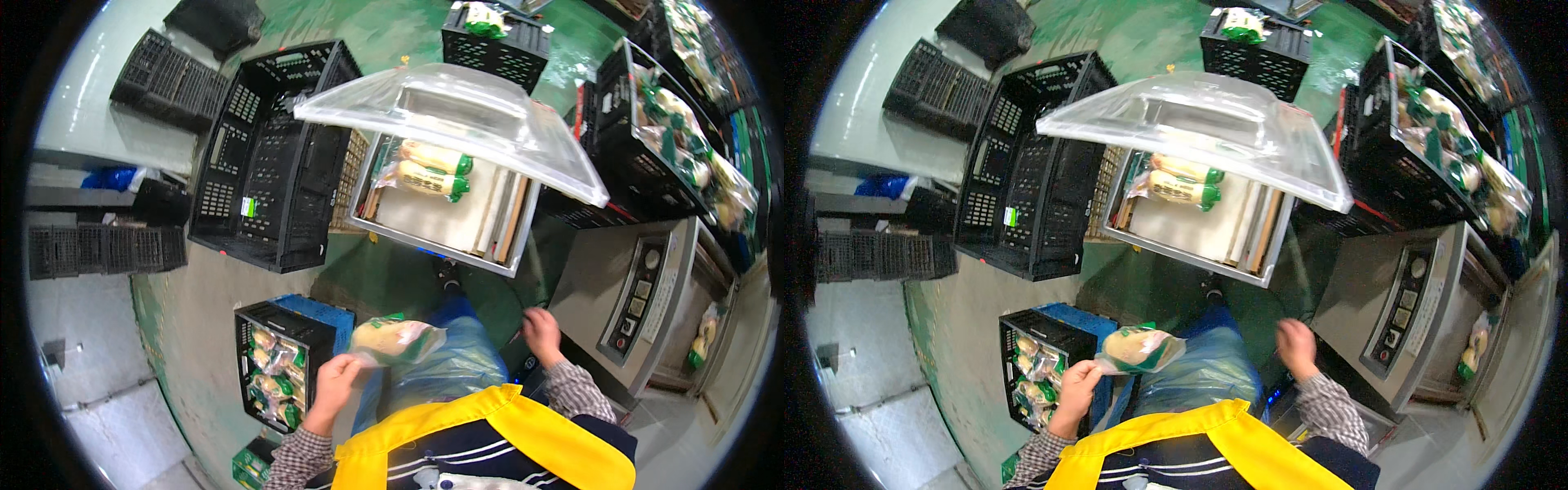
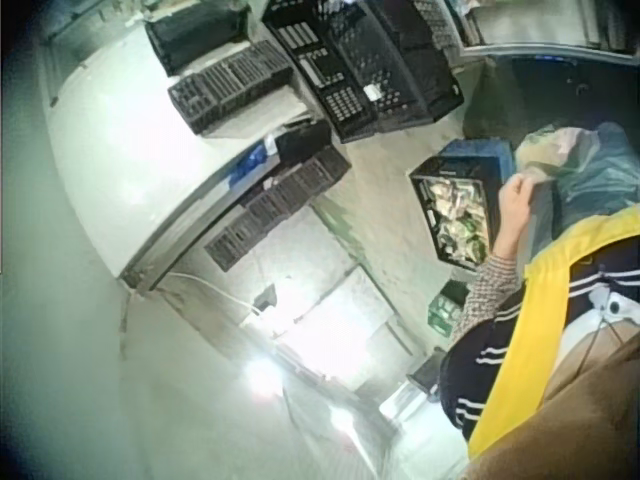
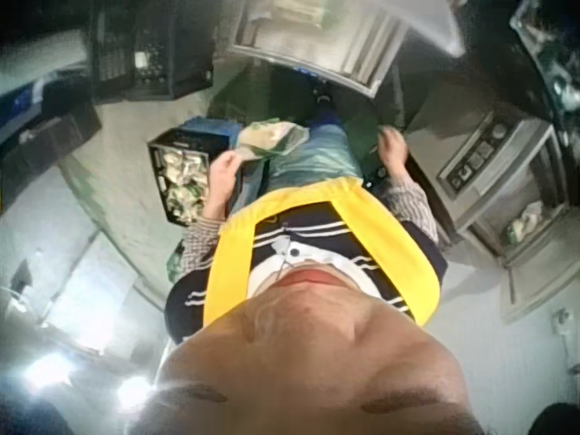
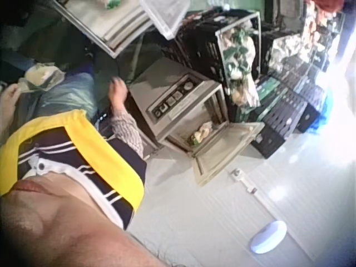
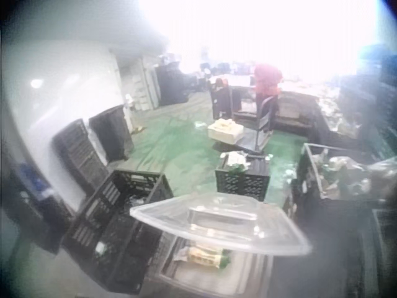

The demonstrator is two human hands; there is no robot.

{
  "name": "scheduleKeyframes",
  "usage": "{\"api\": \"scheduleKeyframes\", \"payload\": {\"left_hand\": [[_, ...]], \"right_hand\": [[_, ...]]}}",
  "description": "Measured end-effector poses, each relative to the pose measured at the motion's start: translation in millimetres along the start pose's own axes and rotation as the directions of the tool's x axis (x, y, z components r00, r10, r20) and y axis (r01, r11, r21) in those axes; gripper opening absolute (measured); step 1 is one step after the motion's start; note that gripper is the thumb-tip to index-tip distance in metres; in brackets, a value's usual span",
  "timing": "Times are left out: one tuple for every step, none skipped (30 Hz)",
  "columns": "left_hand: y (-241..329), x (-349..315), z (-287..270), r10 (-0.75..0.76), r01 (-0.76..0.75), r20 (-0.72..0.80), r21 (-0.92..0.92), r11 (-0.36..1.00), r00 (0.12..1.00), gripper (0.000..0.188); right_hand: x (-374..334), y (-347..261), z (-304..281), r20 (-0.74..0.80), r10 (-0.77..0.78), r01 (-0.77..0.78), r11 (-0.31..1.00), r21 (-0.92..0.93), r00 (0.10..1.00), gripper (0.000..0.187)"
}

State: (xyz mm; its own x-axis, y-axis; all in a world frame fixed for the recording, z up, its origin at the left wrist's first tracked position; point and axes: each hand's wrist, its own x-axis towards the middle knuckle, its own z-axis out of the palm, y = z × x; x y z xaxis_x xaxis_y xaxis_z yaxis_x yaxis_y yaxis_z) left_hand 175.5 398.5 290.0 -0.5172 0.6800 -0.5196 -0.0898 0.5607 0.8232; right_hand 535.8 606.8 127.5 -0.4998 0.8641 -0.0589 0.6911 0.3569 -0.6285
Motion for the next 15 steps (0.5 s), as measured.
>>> {"api": "scheduleKeyframes", "payload": {"left_hand": [[-9,4,2,-0.074,0.073,-0.02,-0.026,0.997,0.997,0.013],[-16,5,1,-0.145,0.142,-0.046,-0.055,0.988,0.988,0.013],[-27,7,-2,-0.129,0.13,-0.039,0.024,0.991,0.991,0.013],[-18,8,0,-0.225,0.227,-0.047,0.041,0.973,0.973,0.013],[-19,9,4,-0.22,0.222,-0.066,0.029,0.975,0.973,0.013],[-21,10,8,-0.213,0.215,-0.078,0.021,0.976,0.974,0.014],[-23,10,9,-0.143,0.157,-0.107,0.138,0.978,0.984,0.014],[-26,7,12,-0.222,0.231,-0.144,0.052,0.972,0.964,0.015],[-22,7,13,-0.257,0.269,-0.173,0.045,0.962,0.951,0.015],[-18,7,13,-0.295,0.308,-0.202,0.035,0.951,0.934,0.015],[-20,6,13,-0.321,0.321,-0.221,-0.034,0.946,0.921,0.015],[-23,6,12,-0.333,0.331,-0.223,-0.049,0.942,0.916,0.015],[-28,5,13,-0.343,0.341,-0.258,-0.055,0.938,0.903,0.015],[-31,7,14,-0.347,0.346,-0.291,-0.058,0.936,0.891,0.015],[-36,9,17,-0.354,0.349,-0.292,-0.072,0.934,0.888,0.015]], "right_hand": [[46,-40,21,-0.003,-0.15,0.149,0.981,0.127,0.989,0.023],[87,-82,42,0.069,-0.202,0.19,0.969,0.155,0.977,0.024],[122,-115,66,0.08,-0.195,0.16,0.934,0.319,0.977,0.025],[155,-138,90,0.258,-0.118,0.038,0.954,0.298,0.959,0.027],[185,-151,123,0.183,-0.147,0.077,0.937,0.342,0.972,0.034],[214,-156,154,0.15,-0.164,0.096,0.92,0.381,0.975,0.041],[237,-177,176,0.173,-0.034,-0.03,0.934,0.357,0.984,0.049],[254,-190,202,0.123,-0.027,-0.025,0.914,0.404,0.992,0.051],[268,-200,225,0.075,-0.014,-0.021,0.896,0.444,0.997,0.053],[284,-215,237,0.09,-0.014,-0.027,0.897,0.44,0.996,0.053],[299,-231,242,0.291,0.11,-0.202,0.93,0.309,0.95,0.054],[306,-244,241,0.459,0.249,-0.344,0.929,0.136,0.853,0.055],[307,-265,224,0.464,0.287,-0.407,0.895,0.182,0.838,0.055],[306,-271,229,0.469,0.282,-0.4,0.9,0.172,0.837,0.055],[304,-278,234,0.424,0.327,-0.426,0.89,0.164,0.845,0.055]]}}
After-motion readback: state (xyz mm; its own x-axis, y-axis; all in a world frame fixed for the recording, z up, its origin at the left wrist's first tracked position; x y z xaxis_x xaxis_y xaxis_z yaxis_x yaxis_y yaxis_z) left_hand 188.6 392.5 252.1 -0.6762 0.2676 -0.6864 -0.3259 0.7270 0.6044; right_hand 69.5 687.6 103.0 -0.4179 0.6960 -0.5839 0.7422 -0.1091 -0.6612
